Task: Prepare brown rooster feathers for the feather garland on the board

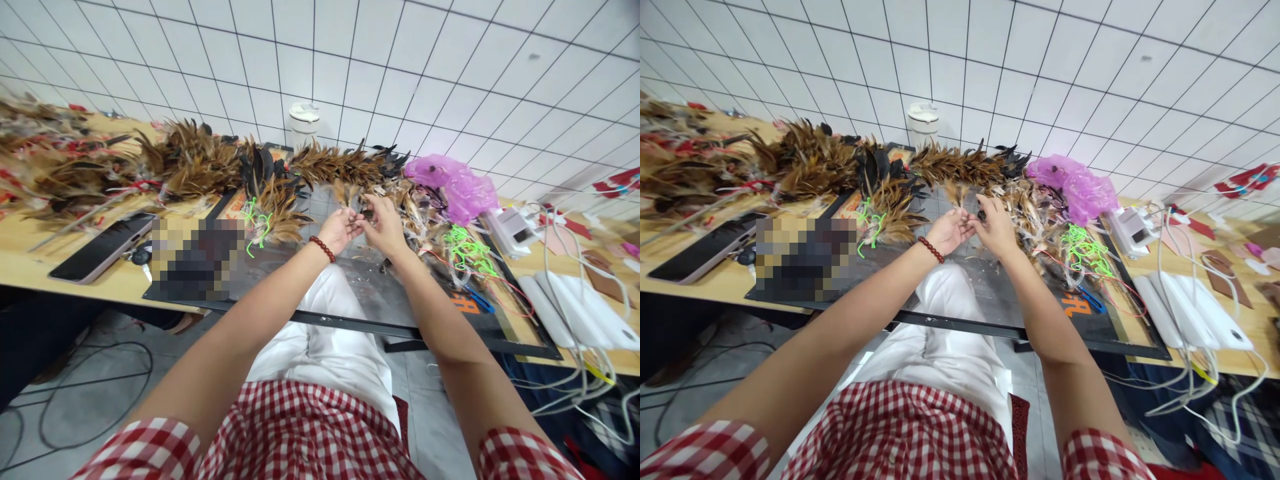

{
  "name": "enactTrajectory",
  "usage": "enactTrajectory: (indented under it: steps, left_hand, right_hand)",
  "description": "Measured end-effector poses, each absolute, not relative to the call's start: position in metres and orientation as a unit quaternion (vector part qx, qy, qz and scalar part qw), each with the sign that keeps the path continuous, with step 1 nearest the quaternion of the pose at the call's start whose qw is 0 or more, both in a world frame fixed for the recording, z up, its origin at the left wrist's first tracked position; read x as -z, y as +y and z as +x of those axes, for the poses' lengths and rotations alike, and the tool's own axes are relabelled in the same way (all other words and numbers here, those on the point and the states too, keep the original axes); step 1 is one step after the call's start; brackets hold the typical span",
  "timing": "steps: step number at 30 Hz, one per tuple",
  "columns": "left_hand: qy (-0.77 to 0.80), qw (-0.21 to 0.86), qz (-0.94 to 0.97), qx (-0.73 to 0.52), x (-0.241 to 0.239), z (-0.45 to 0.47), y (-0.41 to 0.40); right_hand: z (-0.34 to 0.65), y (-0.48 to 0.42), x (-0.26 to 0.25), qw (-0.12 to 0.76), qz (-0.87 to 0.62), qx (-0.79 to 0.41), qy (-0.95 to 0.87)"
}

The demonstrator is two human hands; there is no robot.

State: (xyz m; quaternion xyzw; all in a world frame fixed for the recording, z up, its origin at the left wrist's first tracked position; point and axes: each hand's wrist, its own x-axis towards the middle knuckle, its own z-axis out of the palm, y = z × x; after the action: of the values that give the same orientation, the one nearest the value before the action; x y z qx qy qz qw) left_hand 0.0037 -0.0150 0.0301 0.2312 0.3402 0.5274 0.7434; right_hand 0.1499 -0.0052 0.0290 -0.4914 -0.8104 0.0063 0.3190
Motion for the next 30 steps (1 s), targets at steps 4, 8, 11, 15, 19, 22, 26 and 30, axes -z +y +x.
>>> enactTrajectory:
  steps: [4,8,11,15,19,22,26,30]
  left_hand:
    - [0.382,0.68,0.207,-0.59,-0.03,-0.002,-0.007]
    - [0.368,0.681,0.19,-0.603,-0.029,-0.006,-0.003]
    - [0.377,0.682,0.187,-0.598,-0.029,-0.005,-0.003]
    - [0.38,0.676,0.206,-0.597,-0.028,-0.004,-0.004]
    - [0.424,0.636,0.274,-0.584,-0.026,-0.003,-0.003]
    - [0.473,0.573,0.361,-0.563,-0.023,-0.002,-0.003]
    - [0.525,0.496,0.485,-0.493,-0.018,-0.001,-0.002]
    - [0.522,0.494,0.539,-0.44,-0.015,0.002,-0.004]
  right_hand:
    - [0.162,0.002,-0.027,0.241,-0.568,0.03,-0.786]
    - [0.162,-0.001,-0.026,0.158,-0.587,0.056,-0.792]
    - [0.158,-0.003,-0.024,0.133,-0.589,0.062,-0.795]
    - [0.157,0.003,-0.021,0.209,-0.541,-0.01,-0.814]
    - [0.158,0.007,-0.02,0.31,-0.477,-0.07,-0.819]
    - [0.156,0.007,-0.02,0.312,-0.451,-0.049,-0.835]
    - [0.154,0.006,-0.019,0.316,-0.433,-0.015,-0.844]
    - [0.153,0.004,-0.019,0.317,-0.427,0.015,-0.847]
